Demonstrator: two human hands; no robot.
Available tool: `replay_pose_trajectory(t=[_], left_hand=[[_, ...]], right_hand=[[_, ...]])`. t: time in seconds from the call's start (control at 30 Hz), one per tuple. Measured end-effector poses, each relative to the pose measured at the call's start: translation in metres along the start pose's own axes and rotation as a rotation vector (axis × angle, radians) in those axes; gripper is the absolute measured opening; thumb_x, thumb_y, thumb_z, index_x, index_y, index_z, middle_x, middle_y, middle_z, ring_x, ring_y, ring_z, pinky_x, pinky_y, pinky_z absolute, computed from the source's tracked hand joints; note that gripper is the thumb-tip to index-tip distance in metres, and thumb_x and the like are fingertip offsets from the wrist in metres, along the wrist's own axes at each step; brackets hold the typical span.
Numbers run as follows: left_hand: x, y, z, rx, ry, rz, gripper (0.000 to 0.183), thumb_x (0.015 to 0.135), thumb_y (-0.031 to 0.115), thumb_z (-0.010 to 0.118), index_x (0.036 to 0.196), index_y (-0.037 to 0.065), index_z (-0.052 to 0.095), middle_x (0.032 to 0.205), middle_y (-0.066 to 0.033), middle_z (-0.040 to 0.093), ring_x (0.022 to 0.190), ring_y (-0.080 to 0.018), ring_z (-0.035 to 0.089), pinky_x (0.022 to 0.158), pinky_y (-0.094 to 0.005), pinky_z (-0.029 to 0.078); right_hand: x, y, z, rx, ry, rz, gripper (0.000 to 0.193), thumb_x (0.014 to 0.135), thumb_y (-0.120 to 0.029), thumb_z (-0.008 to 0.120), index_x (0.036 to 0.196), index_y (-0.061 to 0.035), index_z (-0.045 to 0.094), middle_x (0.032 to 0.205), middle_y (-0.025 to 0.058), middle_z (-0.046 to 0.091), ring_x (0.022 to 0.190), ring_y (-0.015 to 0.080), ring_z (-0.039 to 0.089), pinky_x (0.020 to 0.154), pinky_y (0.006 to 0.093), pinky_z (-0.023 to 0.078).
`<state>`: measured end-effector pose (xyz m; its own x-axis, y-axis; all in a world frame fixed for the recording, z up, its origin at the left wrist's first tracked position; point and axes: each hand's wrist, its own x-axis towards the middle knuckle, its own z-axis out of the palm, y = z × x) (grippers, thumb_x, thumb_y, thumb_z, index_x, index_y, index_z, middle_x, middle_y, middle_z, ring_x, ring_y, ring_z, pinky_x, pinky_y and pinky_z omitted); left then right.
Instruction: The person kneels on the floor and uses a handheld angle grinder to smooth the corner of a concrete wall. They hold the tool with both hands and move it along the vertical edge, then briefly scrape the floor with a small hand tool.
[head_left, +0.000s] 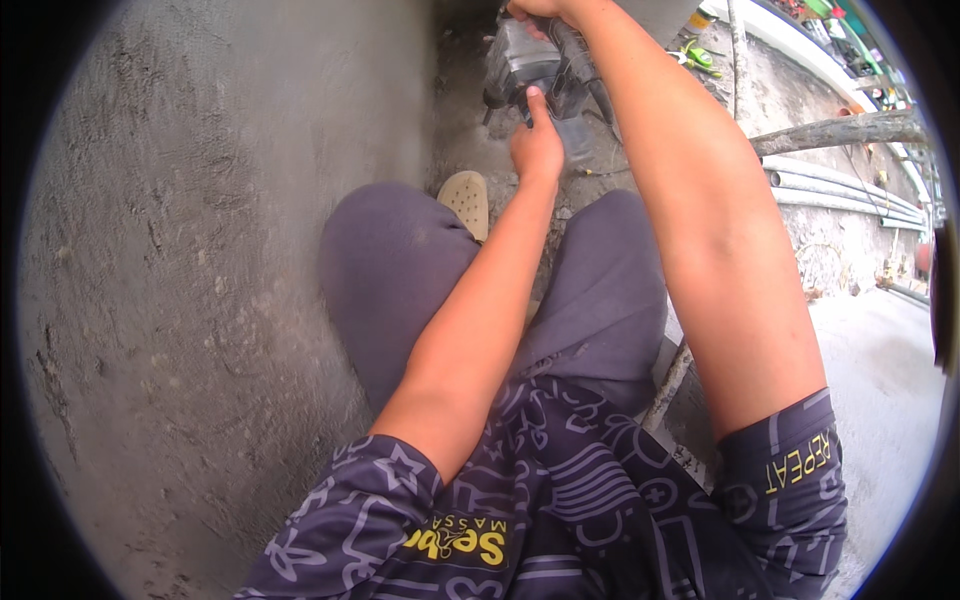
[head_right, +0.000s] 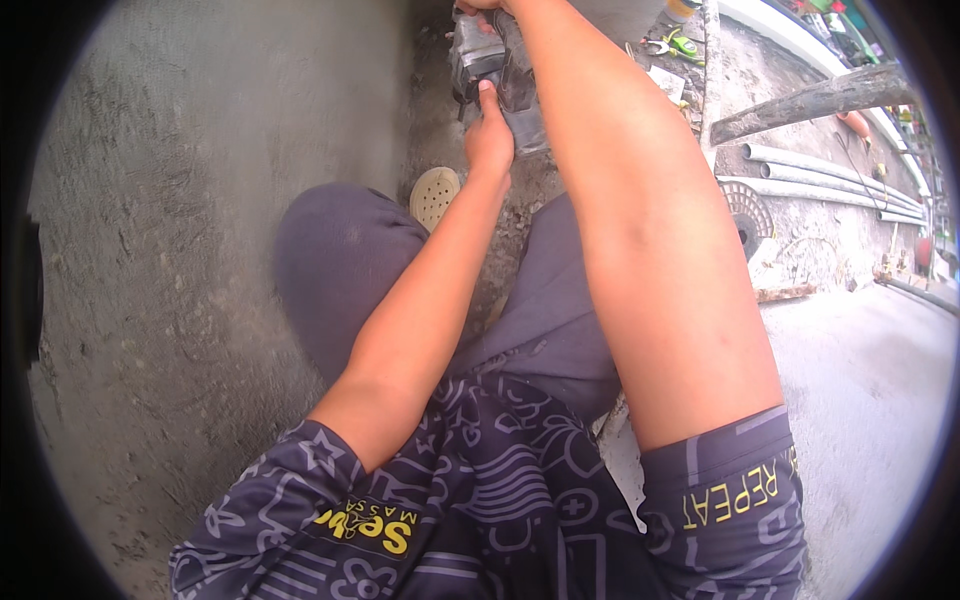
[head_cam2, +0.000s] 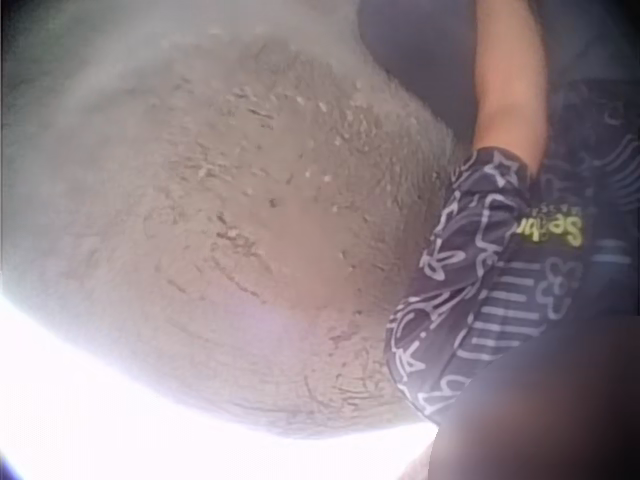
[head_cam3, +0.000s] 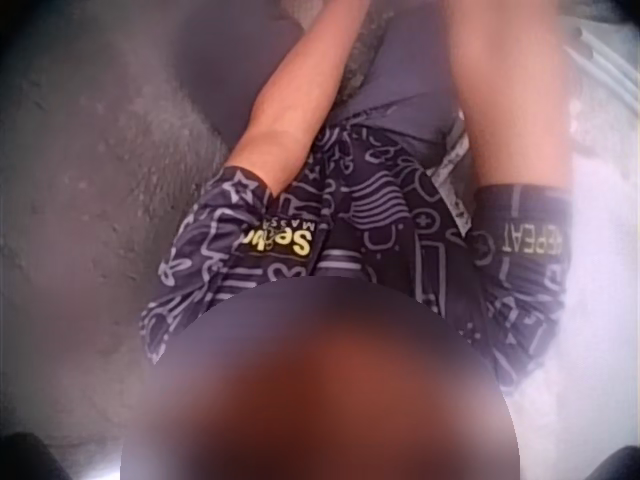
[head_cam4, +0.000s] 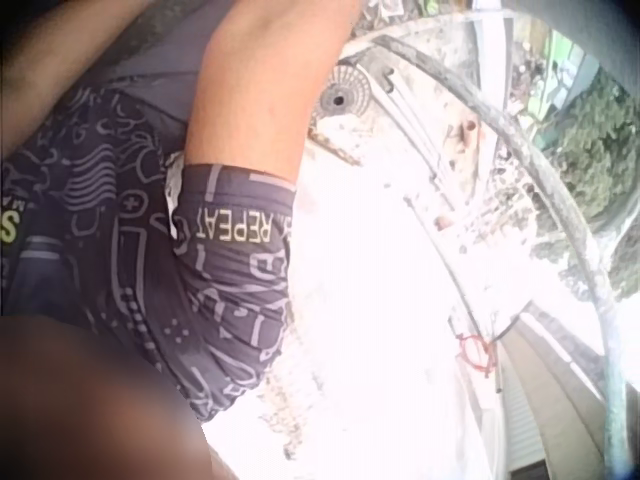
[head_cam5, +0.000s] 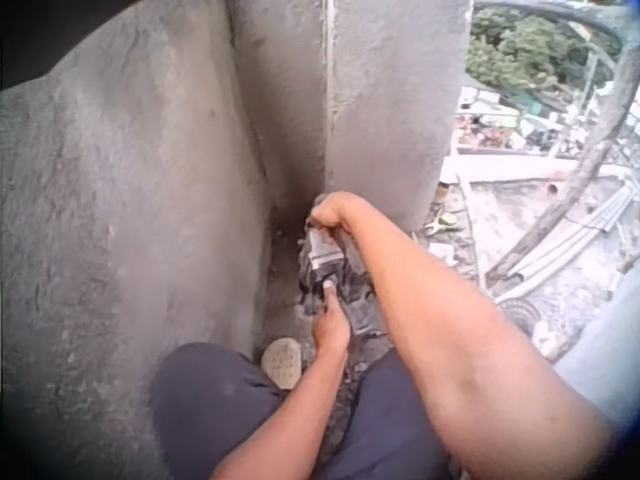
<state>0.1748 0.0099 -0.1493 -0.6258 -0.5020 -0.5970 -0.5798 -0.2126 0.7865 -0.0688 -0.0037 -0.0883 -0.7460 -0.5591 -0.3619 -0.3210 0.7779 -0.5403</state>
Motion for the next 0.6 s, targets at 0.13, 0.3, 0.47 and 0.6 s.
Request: replay_pose_trajectory(t=[0.13, 0.3, 0.47, 0.6], left_hand=[[0.006, -0.005, 0.002, -0.048, 0.006, -0.003, 0.110, 0.095, 0.082, 0.038, 0.132, -0.020, 0.056, 0.138, -0.0361, 0.058, 0.134, -0.0446, 0.053, 0.113, -0.0463, 0.040], [0.004, -0.003, 0.002, -0.101, 0.028, -0.006, 0.110, 0.095, 0.084, 0.037, 0.130, -0.019, 0.057, 0.133, -0.0347, 0.061, 0.129, -0.0434, 0.057, 0.111, -0.0442, 0.042], [0.003, 0.002, -0.016, -0.204, 0.030, -0.009, 0.109, 0.095, 0.084, 0.036, 0.127, -0.018, 0.060, 0.128, -0.0324, 0.064, 0.125, -0.0408, 0.061, 0.108, -0.0428, 0.043], [0.004, 0.002, -0.015, -0.229, -0.004, -0.034, 0.107, 0.097, 0.082, 0.036, 0.127, -0.018, 0.060, 0.128, -0.0322, 0.064, 0.123, -0.0403, 0.062, 0.107, -0.0425, 0.044]], right_hand=[[0.006, -0.002, 0.002, 0.020, -0.020, -0.039, 0.037, 0.073, -0.011, 0.066, 0.105, 0.0047, 0.078, 0.105, 0.0195, 0.074, 0.093, 0.0318, 0.067, 0.075, 0.0517, 0.053], [0.012, -0.015, 0.006, 0.005, -0.063, -0.033, 0.036, 0.074, -0.011, 0.065, 0.104, 0.0047, 0.078, 0.099, 0.0183, 0.074, 0.087, 0.0322, 0.067, 0.071, 0.0517, 0.052], [0.024, -0.053, 0.012, -0.096, -0.161, -0.051, 0.036, 0.076, -0.014, 0.066, 0.105, 0.0042, 0.078, 0.098, 0.0187, 0.075, 0.087, 0.0331, 0.069, 0.073, 0.0513, 0.053], [0.029, -0.056, 0.013, -0.316, -0.142, -0.176, 0.038, 0.079, -0.017, 0.066, 0.110, 0.0030, 0.076, 0.107, 0.0197, 0.076, 0.091, 0.0321, 0.071, 0.077, 0.0500, 0.054]])
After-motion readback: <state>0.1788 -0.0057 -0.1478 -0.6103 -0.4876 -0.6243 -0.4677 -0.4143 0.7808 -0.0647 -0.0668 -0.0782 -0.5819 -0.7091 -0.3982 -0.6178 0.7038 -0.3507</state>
